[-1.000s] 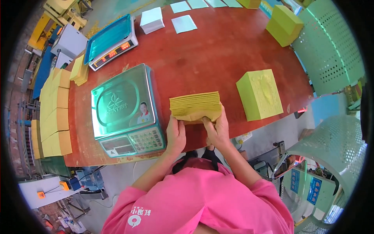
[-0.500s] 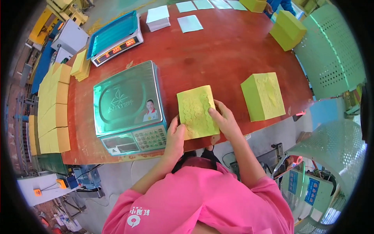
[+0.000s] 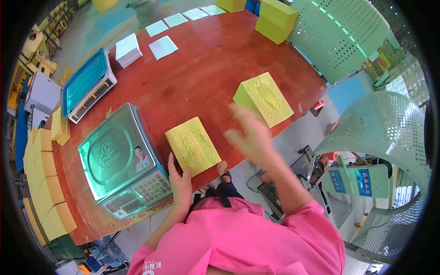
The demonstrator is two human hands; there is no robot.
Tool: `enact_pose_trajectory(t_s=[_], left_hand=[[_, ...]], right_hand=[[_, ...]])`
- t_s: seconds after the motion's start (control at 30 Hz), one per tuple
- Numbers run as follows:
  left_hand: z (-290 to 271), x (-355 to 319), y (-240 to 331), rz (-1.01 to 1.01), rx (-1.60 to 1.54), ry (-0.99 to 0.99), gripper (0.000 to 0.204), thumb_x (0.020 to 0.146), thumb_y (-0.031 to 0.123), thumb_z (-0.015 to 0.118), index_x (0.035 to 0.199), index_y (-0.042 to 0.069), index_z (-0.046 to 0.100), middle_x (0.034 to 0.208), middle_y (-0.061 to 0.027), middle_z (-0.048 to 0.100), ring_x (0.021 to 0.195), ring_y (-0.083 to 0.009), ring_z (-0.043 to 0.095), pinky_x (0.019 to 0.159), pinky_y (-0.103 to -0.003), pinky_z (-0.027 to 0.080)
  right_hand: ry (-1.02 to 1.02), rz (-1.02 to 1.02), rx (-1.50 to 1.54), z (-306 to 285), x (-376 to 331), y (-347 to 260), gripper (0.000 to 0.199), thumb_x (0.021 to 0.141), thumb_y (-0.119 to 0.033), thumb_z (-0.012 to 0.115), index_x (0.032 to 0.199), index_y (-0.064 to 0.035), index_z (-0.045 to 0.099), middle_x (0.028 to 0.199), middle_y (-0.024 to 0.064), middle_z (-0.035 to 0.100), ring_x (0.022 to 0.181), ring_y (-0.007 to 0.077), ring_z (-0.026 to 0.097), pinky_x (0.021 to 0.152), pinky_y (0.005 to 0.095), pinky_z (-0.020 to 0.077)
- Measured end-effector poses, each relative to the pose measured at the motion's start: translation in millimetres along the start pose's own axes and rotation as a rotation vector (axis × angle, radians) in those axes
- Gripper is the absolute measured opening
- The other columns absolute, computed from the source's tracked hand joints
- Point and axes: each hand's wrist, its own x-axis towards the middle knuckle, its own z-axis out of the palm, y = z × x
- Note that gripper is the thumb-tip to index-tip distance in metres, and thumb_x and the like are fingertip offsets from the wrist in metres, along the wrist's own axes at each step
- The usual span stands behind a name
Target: Weighing and counting stacks of yellow textured paper blocks on a digital scale.
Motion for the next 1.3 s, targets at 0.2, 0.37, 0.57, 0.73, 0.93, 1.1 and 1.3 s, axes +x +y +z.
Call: enact_pose_trajectory(t_s=[0.2,0.37,0.57,0.73,0.93,1.1,1.3], left_hand=[[9.8,-5.2,-2.9,0.143,0.234,-0.043,0.068,0.087,-0.001,0.054,0.150,-0.001,0.028,0.152,-0.0176,0.034,0.140,-0.0269,0.036,0.115,-0.038,0.029],[-4.7,-35.1,16.8,0.389,0.569,0.165,0.061,0.082,-0.001,0.059,0.140,-0.004,0.042,0.144,-0.0255,0.044,0.133,-0.0396,0.044,0.112,-0.043,0.034],[-27.7,-86.9,8.8,0.063,0.265,-0.044,0.027,0.097,0.004,0.054,0.123,-0.002,0.060,0.113,-0.0133,0.068,0.106,-0.0199,0.066,0.090,-0.032,0.053],[-36.5,-113.8,-14.2,-0.179,-0.108,0.192,0.029,0.101,0.012,0.051,0.126,-0.003,0.057,0.111,-0.0113,0.067,0.102,-0.0183,0.065,0.091,-0.032,0.053],[-99.3,-145.7,-12.7,-0.100,-0.151,0.576,0.023,0.100,0.010,0.051,0.117,0.000,0.062,0.102,-0.0073,0.068,0.093,-0.0143,0.066,0.081,-0.029,0.054],[-167.6,-151.2,-1.3,0.010,-0.187,0.737,0.021,0.099,0.006,0.049,0.114,-0.001,0.063,0.100,-0.0072,0.068,0.086,-0.0156,0.068,0.075,-0.028,0.055],[-296.7,-172.3,-9.2,0.129,0.023,0.868,0.020,0.099,0.005,0.051,0.112,-0.003,0.064,0.099,-0.0084,0.070,0.088,-0.0145,0.067,0.077,-0.028,0.055]], right_hand=[[-0.024,0.412,0.159,-106.7,38.5,154.4,0.056,0.088,-0.020,0.070,0.136,-0.0011,0.050,0.129,0.0130,0.059,0.121,0.0220,0.056,0.103,0.0356,0.0434],[-0.371,0.458,0.626,-72.4,35.0,169.7,0.049,0.091,-0.018,0.066,0.133,0.0026,0.051,0.117,0.0059,0.062,0.106,0.0133,0.056,0.094,0.0305,0.0458],[-0.460,0.343,0.585,-30.8,45.4,122.0,0.045,0.091,-0.010,0.062,0.133,0.0011,0.052,0.115,0.0060,0.062,0.103,0.0131,0.057,0.090,0.0302,0.0474],[-0.570,0.230,0.500,-14.4,56.2,110.7,0.049,0.088,-0.005,0.060,0.135,0.0017,0.049,0.122,0.0111,0.061,0.109,0.0163,0.057,0.092,0.0309,0.0467],[0.044,-0.013,0.319,-18.3,71.1,48.1,0.055,0.088,0.005,0.053,0.143,-0.0030,0.046,0.142,0.0125,0.052,0.124,0.0223,0.054,0.100,0.0358,0.0436],[-0.137,-0.290,0.597,10.8,50.1,-91.6,0.035,0.083,0.006,0.054,0.117,0.0021,0.063,0.109,0.0092,0.066,0.092,0.0189,0.064,0.086,0.0330,0.0508],[-0.870,-0.562,0.779,172.8,-44.8,-231.8,0.026,0.087,0.002,0.063,0.113,-0.0014,0.065,0.098,0.0099,0.069,0.084,0.0179,0.069,0.075,0.0302,0.0535]])
